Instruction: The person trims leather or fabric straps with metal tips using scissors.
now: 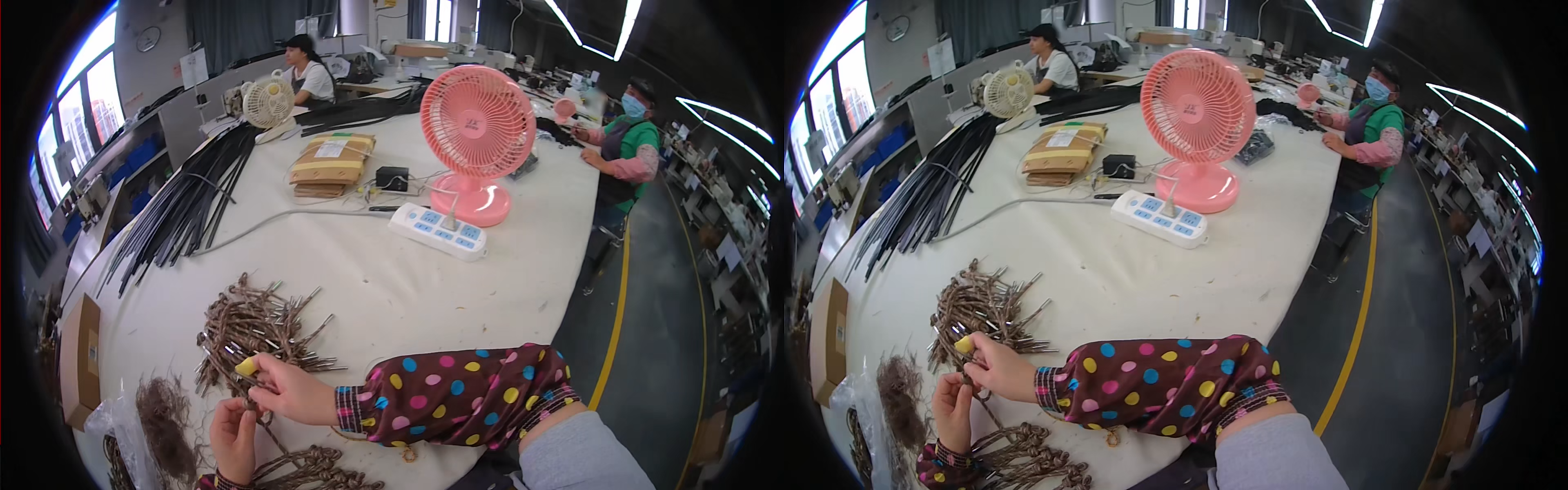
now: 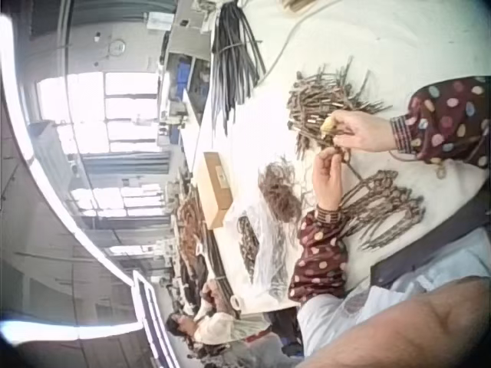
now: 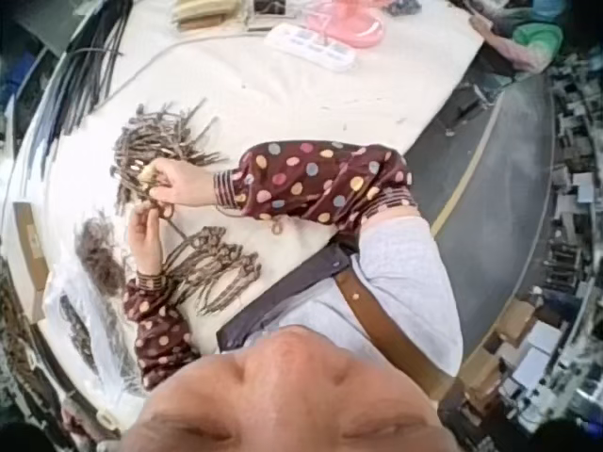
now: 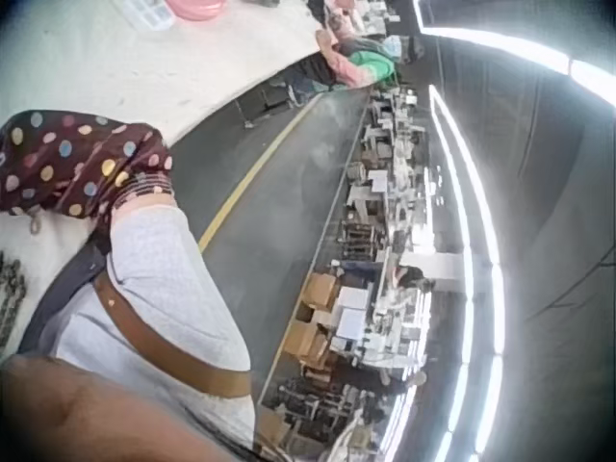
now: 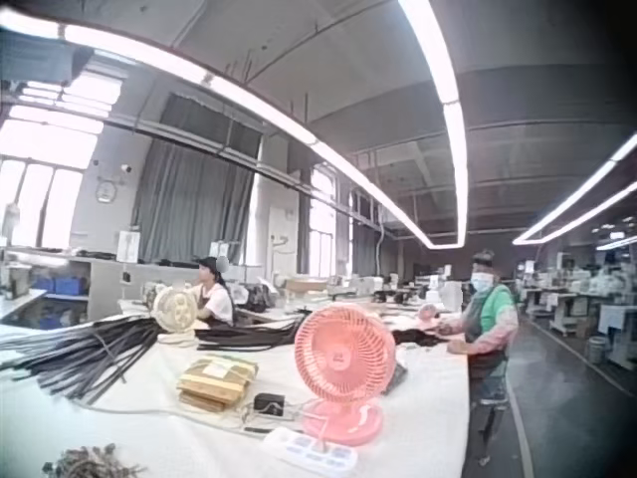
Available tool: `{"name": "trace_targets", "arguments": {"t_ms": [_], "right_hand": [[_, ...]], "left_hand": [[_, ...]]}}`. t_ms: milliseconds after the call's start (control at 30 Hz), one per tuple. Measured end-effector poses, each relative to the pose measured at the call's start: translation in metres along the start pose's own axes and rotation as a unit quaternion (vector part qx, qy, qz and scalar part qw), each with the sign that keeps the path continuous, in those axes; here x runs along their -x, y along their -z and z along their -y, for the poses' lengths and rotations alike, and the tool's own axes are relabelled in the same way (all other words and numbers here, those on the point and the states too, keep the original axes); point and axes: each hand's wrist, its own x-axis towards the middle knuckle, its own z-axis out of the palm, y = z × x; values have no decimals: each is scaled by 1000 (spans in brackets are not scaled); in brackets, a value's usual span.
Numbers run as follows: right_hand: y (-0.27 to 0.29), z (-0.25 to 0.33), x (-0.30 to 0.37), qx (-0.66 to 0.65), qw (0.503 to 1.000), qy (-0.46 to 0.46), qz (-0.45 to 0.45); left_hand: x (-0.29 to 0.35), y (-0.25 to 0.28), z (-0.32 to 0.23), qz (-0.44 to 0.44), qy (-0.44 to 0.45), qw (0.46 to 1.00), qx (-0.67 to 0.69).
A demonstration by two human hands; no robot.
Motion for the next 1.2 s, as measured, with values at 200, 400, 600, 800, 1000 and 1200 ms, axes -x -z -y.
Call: {"name": "trace_targets", "arguments": {"t_ms": [200, 400, 600, 800, 1000, 1200], "right_hand": [[18, 12, 13, 156, 984, 91, -14], [7, 15, 13, 187, 978, 93, 3], [11, -20, 1, 51, 996, 79, 10], [13, -57, -19, 40, 995, 91, 1], [12, -63, -23, 40, 995, 93, 8], [12, -66, -28, 16, 996, 89, 2]], "left_hand": [[-14, -42, -35, 84, 3, 993, -83], [-9, -30, -37, 84, 44, 986, -138], [-4, -41, -42, 49, -13, 978, -202], [-3, -50, -39, 29, -49, 974, -220], [-1, -52, -41, 22, -64, 959, -277], [-5, -51, -39, 42, -98, 947, -302]]}}
